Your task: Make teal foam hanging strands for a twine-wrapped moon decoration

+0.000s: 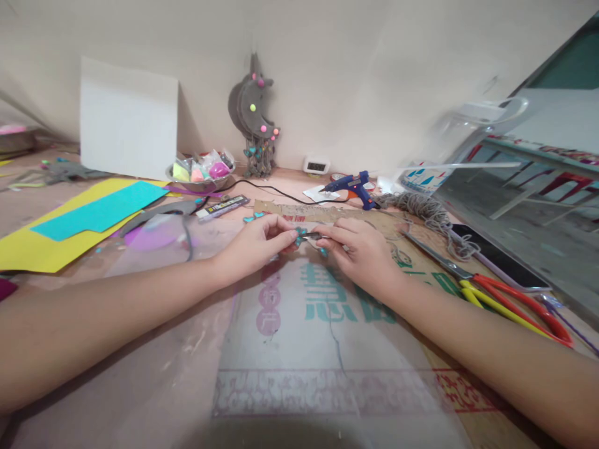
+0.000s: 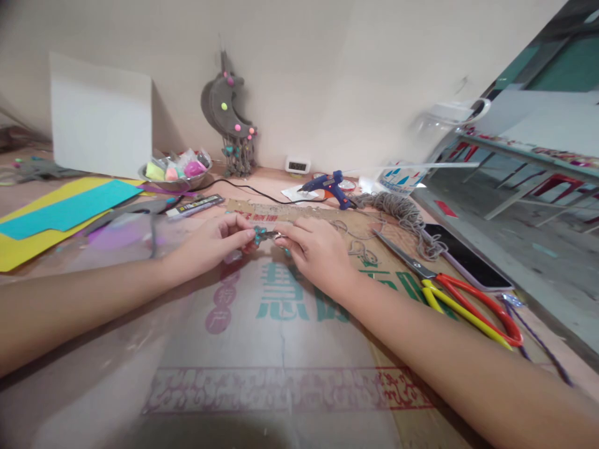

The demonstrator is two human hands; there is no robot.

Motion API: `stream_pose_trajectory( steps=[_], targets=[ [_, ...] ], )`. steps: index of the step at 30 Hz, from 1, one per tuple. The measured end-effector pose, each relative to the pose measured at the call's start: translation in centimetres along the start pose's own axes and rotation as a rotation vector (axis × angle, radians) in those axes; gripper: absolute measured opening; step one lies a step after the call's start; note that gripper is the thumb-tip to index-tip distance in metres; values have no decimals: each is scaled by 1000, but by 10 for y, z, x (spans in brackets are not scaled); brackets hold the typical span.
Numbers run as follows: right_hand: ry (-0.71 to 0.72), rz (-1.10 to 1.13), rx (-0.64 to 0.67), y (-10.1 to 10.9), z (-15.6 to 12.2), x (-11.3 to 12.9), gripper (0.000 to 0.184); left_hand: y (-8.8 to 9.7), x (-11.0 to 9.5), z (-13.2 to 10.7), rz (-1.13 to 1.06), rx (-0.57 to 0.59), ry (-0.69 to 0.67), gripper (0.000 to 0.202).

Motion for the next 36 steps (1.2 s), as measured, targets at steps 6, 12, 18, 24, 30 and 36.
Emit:
stream_pose_trajectory(
  steps=[6,12,18,24,30,36],
  targets=[
    [-55,52,-32,1,-1,0,30,-1,1,1,-37,5,16,18],
    [-112,100,-44,0,-3,-3,29,-1,0,1,-70,2,16,17],
    [-219,181,-62,-2,-3,-8,30,-1,3,2,-114,-13,58,17],
    [-171,180,-40,-1,-3,-5,27,0,7,3,-175,-12,53,18],
    [-186,190,-37,-2,-2,-6,27,0,5,4,-199,-14,56,20],
    [-316,368,-69,1,1,2,26,-2,6,2,-123,39,-10,19]
  ],
)
Point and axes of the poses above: each hand's wrist, its own z-axis towards the middle knuckle, its own y-axis out of the back of the hand, x = y × z, the point moved 2 cm from there along z, towards the middle knuckle, and after that the axes turned 5 degrees about z, right-handed, at the moved point
